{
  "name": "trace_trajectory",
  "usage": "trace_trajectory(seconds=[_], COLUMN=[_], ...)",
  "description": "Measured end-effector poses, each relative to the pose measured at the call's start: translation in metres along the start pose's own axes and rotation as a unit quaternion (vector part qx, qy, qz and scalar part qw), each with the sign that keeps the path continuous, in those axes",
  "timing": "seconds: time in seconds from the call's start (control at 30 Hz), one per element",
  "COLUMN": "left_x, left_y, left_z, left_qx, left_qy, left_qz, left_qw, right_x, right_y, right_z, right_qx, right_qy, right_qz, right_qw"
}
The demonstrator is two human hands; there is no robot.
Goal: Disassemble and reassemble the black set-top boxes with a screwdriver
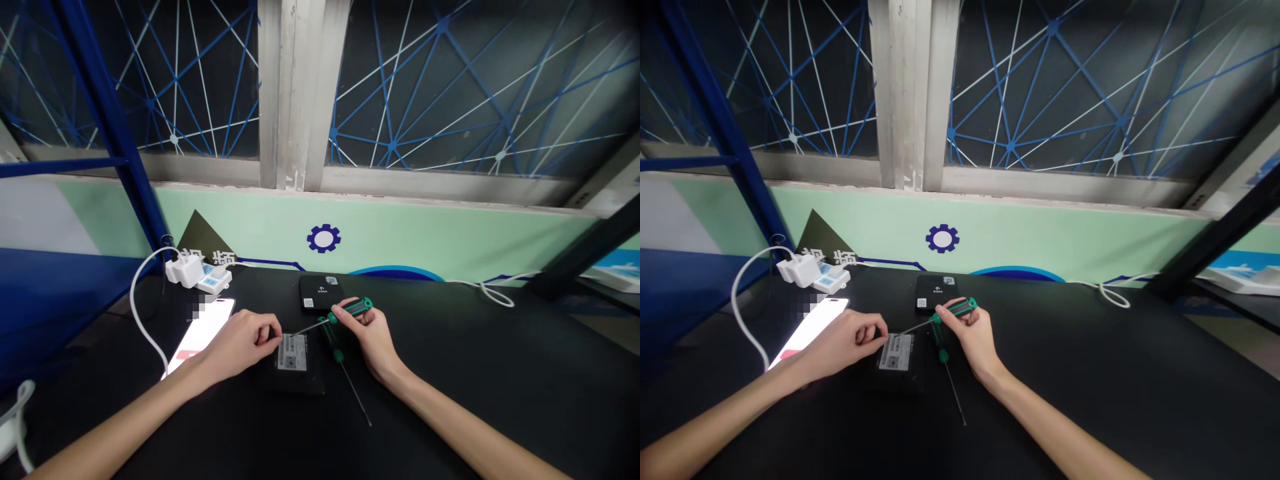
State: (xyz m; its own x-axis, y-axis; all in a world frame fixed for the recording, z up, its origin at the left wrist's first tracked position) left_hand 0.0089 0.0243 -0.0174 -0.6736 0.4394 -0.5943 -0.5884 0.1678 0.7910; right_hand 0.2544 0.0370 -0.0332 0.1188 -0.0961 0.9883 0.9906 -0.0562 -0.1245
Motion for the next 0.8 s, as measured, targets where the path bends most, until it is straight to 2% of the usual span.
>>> trace_trajectory(seconds=[0.4,0.6,0.8], left_x=[-0.0035,-0.0075,-0.0009], left_y=[0.0013,0.0028,0.0088], left_z=[0.0002,-0.0021,-0.0012], left_qx=[0.004,0.032,-0.033], left_qy=[0.004,0.013,0.073], left_qz=[0.013,-0.004,0.090], left_qw=[1.000,0.999,0.993], right_x=[-0.0016,-0.0055,-0.0064], right_y=[0.0023,0.0062,0.0067], right_z=[0.0016,0.0044,0.0064], right_qx=[-0.001,-0.018,-0.032], right_qy=[0.008,0.009,0.016], right_qz=[-0.011,0.002,0.007], right_qw=[1.000,1.000,0.999])
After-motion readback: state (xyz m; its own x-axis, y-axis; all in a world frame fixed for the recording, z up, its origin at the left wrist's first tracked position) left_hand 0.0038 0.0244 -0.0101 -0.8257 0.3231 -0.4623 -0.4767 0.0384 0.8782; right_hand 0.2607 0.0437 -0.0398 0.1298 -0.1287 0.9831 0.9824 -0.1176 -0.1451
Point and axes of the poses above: each hand's wrist, its own z-axis towards the middle knuckle, its own y-axis out of the back of the hand, x = y × z, the point moved 2 cm from there along z, towards the middle knuckle, and after that the axes turned 3 degrees about -z, right-handed, at the moved point
